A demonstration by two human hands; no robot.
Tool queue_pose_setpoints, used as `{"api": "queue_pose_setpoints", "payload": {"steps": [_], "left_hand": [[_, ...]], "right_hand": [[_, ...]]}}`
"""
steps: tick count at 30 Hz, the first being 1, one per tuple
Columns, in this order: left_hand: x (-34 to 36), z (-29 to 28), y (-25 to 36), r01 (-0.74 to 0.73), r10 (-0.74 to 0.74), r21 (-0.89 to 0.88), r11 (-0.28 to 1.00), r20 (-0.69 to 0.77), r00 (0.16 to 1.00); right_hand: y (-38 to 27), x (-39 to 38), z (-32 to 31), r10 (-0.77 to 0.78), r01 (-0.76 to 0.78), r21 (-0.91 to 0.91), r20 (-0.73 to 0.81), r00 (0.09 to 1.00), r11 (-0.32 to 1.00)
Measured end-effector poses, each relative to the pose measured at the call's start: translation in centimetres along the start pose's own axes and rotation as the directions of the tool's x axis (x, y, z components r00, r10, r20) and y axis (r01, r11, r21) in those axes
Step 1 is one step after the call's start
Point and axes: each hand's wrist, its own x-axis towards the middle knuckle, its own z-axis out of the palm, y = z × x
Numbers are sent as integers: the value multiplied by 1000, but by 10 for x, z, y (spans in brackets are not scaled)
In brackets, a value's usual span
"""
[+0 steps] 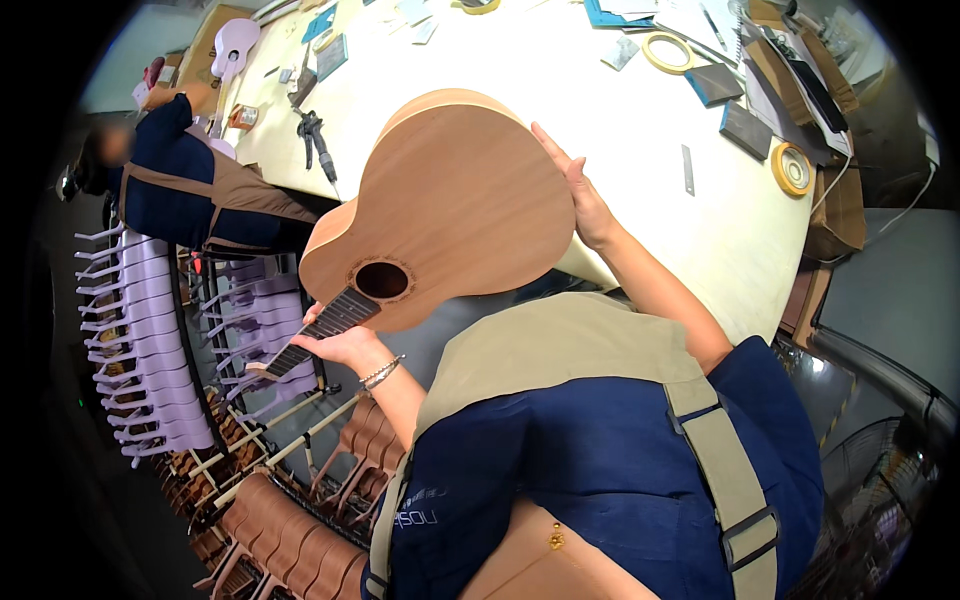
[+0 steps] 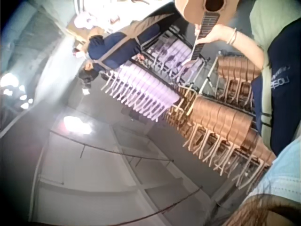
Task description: The person repeatedly picks up unfinished acoustic guitars from a rack, sands the body and neck with a sanding block, and returns them to the rack. The task involves handling multiple guitars in a workshop setting.
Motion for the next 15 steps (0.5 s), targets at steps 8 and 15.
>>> {"api": "queue_pose_setpoints", "payload": {"steps": [8, 15], "left_hand": [[-4, 8, -2, -32, 34, 35, 999, -38, 999], [4, 5, 2, 6, -3, 30, 1000, -74, 997]], "right_hand": [[-19, 2, 5, -71, 73, -87, 25, 997, 994], [-13, 10, 2, -99, 86, -221, -47, 994, 971]]}}
